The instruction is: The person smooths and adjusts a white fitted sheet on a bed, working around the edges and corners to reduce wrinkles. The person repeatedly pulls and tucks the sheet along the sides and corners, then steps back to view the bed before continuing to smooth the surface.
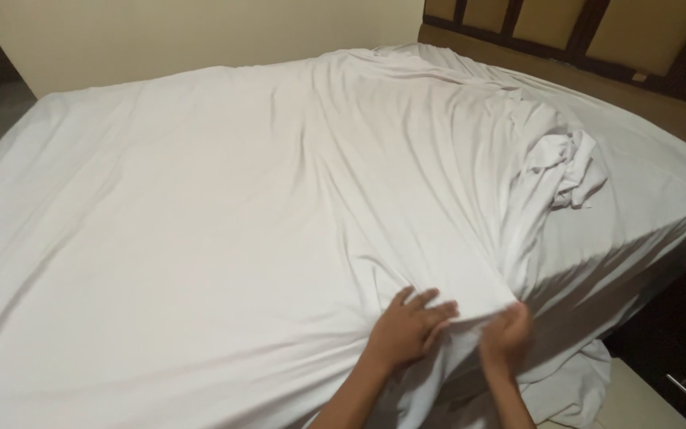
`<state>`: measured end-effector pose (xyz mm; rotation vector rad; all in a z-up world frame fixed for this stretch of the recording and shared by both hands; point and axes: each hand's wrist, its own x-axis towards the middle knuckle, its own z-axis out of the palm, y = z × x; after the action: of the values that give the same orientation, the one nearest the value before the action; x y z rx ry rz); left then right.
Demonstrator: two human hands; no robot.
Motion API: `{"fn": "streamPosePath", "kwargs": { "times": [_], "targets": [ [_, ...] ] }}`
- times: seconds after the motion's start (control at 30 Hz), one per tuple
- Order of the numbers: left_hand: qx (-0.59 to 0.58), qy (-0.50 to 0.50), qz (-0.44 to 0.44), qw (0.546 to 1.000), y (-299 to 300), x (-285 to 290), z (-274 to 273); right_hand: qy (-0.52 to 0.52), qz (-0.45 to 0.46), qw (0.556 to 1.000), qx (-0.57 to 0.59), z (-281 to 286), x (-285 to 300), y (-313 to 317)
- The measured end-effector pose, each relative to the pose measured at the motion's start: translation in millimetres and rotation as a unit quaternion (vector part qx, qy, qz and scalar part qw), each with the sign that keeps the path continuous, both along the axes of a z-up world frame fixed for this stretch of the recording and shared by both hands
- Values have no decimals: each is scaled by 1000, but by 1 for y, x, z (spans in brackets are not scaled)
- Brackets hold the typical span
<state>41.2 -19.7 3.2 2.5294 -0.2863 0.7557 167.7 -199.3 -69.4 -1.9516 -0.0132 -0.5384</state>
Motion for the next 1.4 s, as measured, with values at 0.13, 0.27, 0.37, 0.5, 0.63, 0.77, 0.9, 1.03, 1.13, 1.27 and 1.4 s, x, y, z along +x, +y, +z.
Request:
{"fn": "streamPosePath", "kwargs": {
  "times": [0.13, 0.27, 0.37, 0.5, 0.63, 0.77, 0.9, 1.03, 1.13, 1.27, 1.4],
  "targets": [
    [72, -29, -53, 996, -1, -1, -8, -109, -35, 990, -88, -37, 1, -19],
    [57, -29, -77, 995, 3, 0, -10, -198, -71, 971, -115, -32, 3, -21],
    [55, -63, -105, 991, 3, 2, -20, -163, -99, 975, -111, -35, -4, -15],
    [66, -1, -113, 991, 4, -8, -1, -169, -106, 973, -115, 46, -43, 21],
    [-54, -68, -78, 993, 2, -14, 12, -101, 156, 982, 31, 74, -38, 61],
    [-135, -145, 29, 980, -5, -13, 7, -101, 334, 935, -65, 46, -26, 92],
    [-89, -151, 161, 971, -13, -7, 7, -184, 275, 891, -311, 71, -48, 92],
    [-56, -37, 327, 943, -19, 1, -2, -144, 294, 900, -287, 81, -51, 88],
    [-47, 20, 340, 939, -16, -16, -3, -134, 288, 905, -284, 87, -58, 87],
    [15, 118, 354, 927, -4, -69, 19, -113, 274, 907, -299, 87, -59, 89],
    [80, -25, 408, 909, 30, -118, 6, -159, 285, 901, -284, 60, -35, 85]
  ]
}}
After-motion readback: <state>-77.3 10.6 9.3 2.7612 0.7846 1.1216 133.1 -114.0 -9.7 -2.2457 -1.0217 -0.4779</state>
